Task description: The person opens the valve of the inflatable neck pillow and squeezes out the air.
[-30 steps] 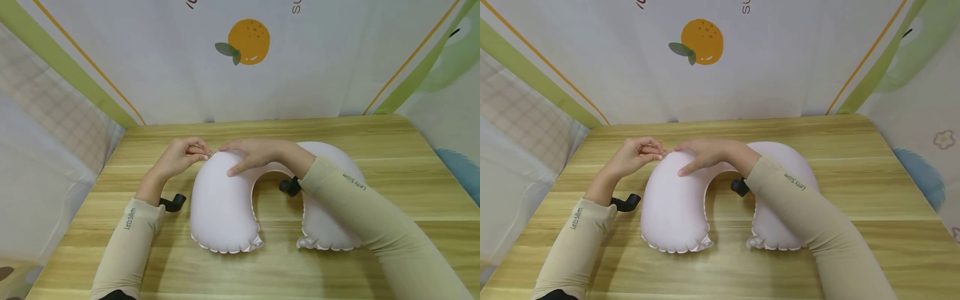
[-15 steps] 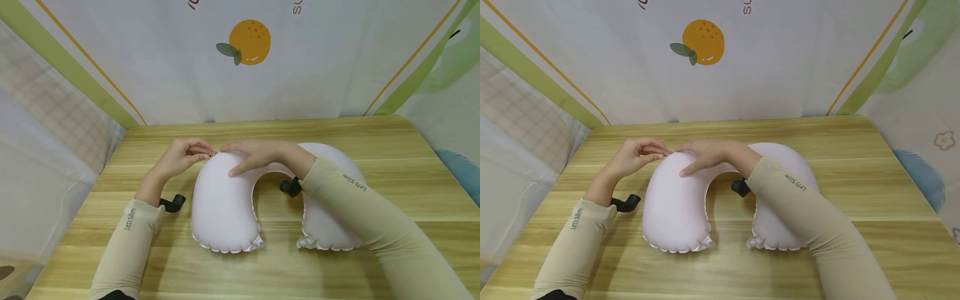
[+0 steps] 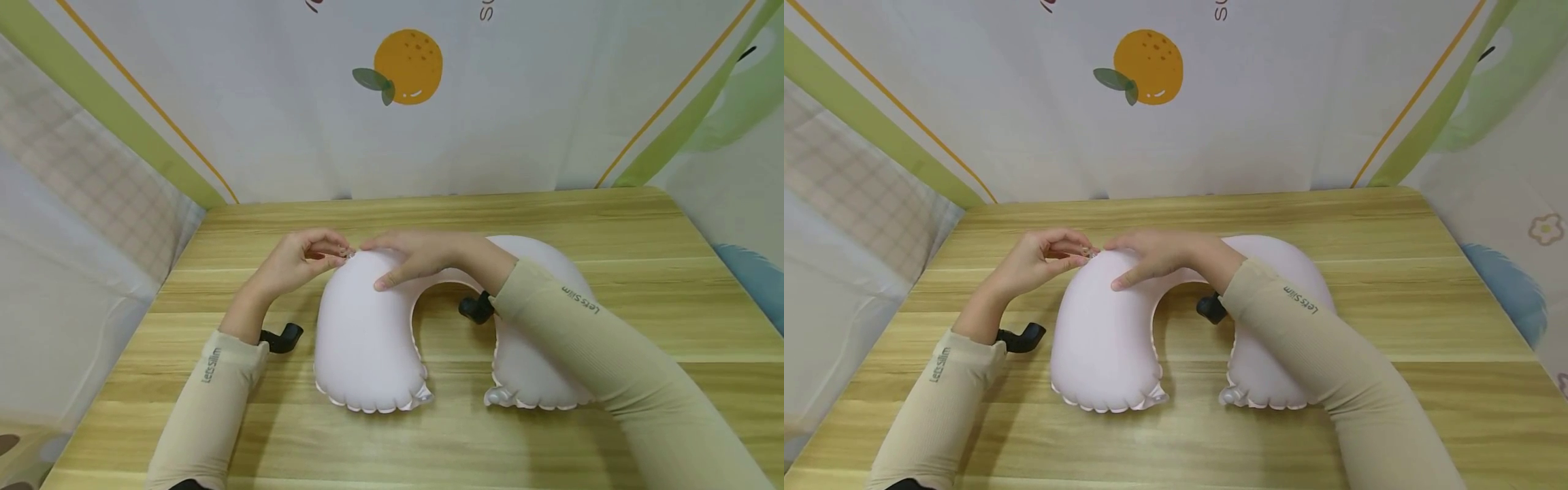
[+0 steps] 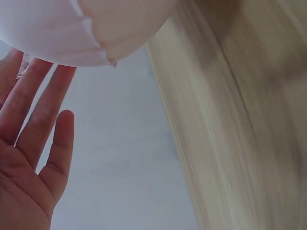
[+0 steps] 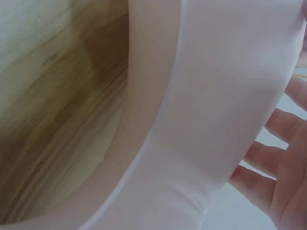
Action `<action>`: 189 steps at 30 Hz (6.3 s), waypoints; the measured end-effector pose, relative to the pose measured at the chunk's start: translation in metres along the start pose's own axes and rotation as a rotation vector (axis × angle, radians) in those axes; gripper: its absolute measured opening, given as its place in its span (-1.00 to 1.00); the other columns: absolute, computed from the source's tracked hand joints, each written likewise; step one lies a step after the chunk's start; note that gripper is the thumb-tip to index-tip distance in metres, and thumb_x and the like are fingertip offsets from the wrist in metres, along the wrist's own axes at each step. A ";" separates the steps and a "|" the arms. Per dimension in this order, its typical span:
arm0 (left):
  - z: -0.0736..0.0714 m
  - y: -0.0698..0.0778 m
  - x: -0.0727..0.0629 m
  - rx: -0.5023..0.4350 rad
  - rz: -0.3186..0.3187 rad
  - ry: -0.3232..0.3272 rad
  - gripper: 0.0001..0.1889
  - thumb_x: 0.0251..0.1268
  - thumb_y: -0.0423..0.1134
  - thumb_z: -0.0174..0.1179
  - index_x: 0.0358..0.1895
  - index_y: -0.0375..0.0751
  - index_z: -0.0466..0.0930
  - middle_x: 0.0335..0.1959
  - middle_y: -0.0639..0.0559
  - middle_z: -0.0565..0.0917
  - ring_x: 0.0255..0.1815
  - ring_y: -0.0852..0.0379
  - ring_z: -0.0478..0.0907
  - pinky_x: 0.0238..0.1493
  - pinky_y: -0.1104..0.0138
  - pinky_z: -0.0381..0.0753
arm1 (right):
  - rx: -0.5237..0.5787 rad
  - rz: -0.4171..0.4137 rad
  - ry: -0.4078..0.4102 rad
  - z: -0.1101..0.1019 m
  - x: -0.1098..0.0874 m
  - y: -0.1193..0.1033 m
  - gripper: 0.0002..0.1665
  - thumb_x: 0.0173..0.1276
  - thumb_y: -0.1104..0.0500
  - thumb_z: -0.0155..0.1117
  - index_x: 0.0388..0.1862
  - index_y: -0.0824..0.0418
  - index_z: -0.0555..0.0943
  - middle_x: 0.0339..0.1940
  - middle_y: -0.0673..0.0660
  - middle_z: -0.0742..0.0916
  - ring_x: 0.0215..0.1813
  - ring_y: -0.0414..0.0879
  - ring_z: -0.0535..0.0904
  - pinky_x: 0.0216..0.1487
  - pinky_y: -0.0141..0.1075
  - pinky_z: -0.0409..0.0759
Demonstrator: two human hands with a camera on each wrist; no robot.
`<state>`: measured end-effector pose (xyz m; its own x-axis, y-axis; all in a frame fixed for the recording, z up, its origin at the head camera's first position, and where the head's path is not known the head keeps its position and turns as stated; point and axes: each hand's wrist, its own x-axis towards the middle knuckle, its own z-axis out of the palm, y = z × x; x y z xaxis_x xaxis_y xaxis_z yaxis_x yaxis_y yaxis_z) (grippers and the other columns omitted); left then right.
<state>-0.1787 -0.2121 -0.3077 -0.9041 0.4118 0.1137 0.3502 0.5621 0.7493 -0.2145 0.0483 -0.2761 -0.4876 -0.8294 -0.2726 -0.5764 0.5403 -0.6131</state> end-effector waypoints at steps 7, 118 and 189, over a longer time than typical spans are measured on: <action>0.001 0.000 -0.001 -0.001 0.009 -0.017 -0.76 0.31 -0.25 0.32 0.01 -0.17 0.64 -0.01 -0.04 0.76 0.06 0.03 0.70 0.03 0.11 0.61 | -0.001 0.009 0.000 0.003 0.001 0.003 -0.05 0.39 -0.19 0.26 0.61 0.08 0.13 0.61 0.16 0.24 0.62 0.11 0.11 0.57 0.10 0.13; 0.023 0.000 -0.027 0.181 -0.047 -0.234 -0.22 0.24 0.08 0.36 0.48 -0.12 0.32 0.48 -0.12 0.39 0.51 -0.17 0.28 0.44 -0.17 0.30 | -0.079 0.053 0.033 0.043 0.002 0.026 0.04 0.36 -0.35 0.18 0.65 -0.06 0.00 0.66 0.18 0.10 0.64 0.26 -0.05 0.55 0.28 0.00; 0.025 0.026 -0.055 0.315 0.056 -0.212 -0.37 0.22 -0.01 0.38 0.30 -0.24 0.49 0.32 -0.15 0.56 0.38 -0.20 0.45 0.38 -0.12 0.40 | -0.142 0.070 0.104 0.059 -0.007 0.028 0.04 0.28 -0.44 0.19 0.62 -0.34 -0.04 0.69 0.04 0.00 0.66 0.26 -0.19 0.49 0.43 -0.13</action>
<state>-0.1136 -0.2021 -0.3110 -0.8222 0.5690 -0.0135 0.4856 0.7136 0.5050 -0.1882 0.0610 -0.3347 -0.5907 -0.7741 -0.2277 -0.6220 0.6166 -0.4826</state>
